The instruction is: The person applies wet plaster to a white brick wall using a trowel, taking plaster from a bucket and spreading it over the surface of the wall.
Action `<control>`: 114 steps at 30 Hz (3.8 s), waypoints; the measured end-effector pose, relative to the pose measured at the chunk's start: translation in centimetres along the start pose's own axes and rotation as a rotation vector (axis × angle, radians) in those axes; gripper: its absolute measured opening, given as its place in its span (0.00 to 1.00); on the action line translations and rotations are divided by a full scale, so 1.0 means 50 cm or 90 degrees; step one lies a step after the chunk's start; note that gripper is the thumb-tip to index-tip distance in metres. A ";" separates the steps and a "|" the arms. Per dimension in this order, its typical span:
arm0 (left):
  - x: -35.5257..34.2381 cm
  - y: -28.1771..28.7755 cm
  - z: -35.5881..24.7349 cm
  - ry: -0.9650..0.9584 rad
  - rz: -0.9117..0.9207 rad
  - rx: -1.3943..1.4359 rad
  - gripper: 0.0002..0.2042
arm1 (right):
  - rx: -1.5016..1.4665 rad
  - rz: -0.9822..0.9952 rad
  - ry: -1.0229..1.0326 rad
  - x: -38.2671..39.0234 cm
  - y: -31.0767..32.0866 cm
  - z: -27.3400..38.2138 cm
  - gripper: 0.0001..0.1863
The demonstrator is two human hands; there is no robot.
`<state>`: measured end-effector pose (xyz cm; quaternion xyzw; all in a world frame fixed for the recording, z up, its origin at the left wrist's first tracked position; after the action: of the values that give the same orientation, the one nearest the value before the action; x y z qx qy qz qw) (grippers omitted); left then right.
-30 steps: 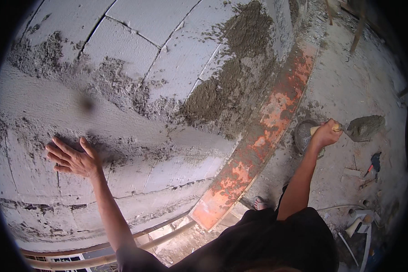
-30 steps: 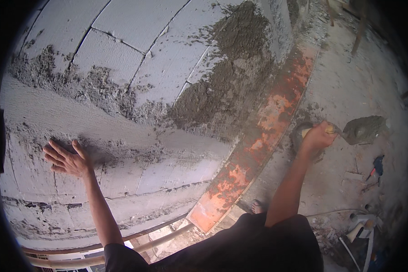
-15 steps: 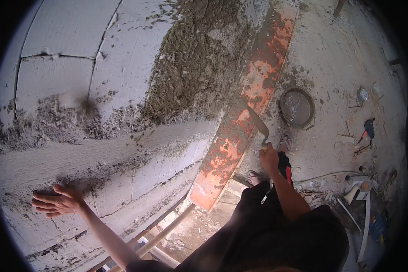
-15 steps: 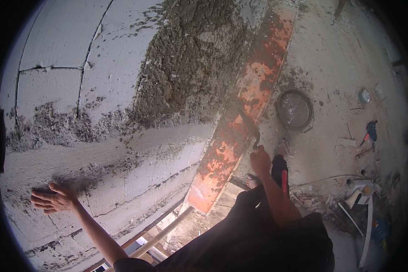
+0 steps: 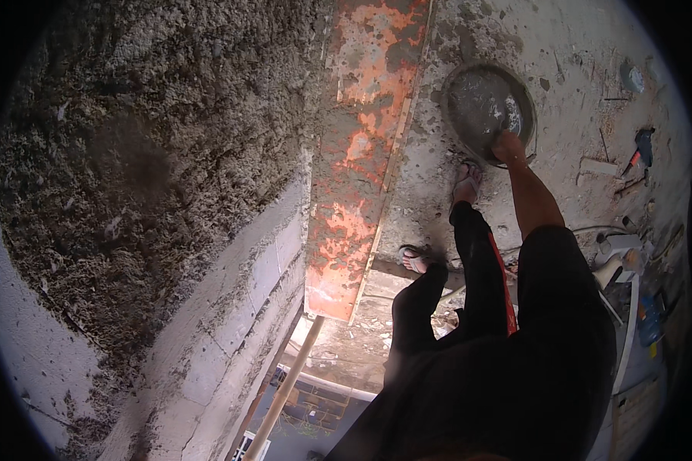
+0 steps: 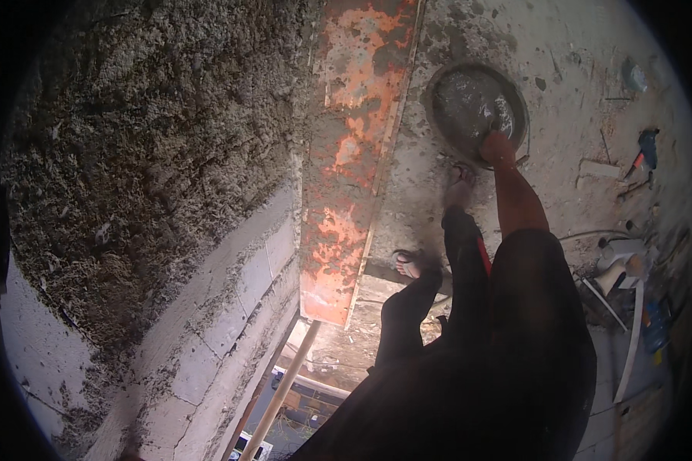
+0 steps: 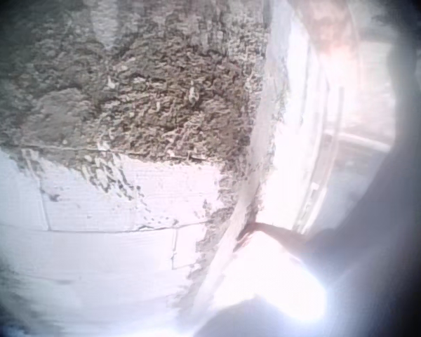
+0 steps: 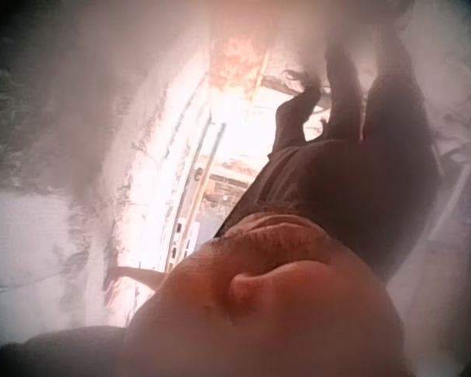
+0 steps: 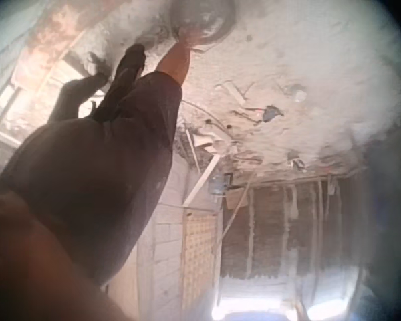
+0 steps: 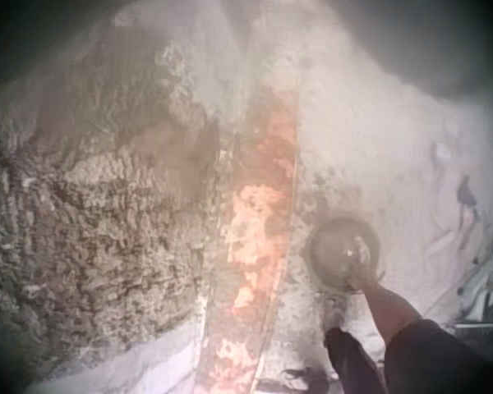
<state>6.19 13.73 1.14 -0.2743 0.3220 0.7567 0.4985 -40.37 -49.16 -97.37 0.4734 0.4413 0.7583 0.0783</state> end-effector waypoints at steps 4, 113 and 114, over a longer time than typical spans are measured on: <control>-0.041 0.048 0.003 -0.046 -0.028 -0.021 0.43 | -0.362 0.278 -0.133 0.078 0.015 0.120 0.14; -0.632 0.145 -0.298 -0.055 -0.025 0.106 0.40 | -1.458 0.185 0.050 0.370 1.072 1.123 0.08; -0.633 0.144 -0.301 -0.058 -0.024 0.110 0.40 | -1.484 0.240 0.089 0.389 1.073 1.152 0.09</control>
<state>12.04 -18.13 16.32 -0.2020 0.3575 0.7283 0.5487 10.52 -36.54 -35.50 0.1316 -0.5901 0.7270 0.3254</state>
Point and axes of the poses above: each hand's wrist, its own x-axis away from the middle knuckle, its own y-axis out of the back of the hand, z = x × y, the point moved 4 cm from there along -x, towards the middle knuckle, and after that the axes turned 13 degrees about z, right-handed, at the moved point
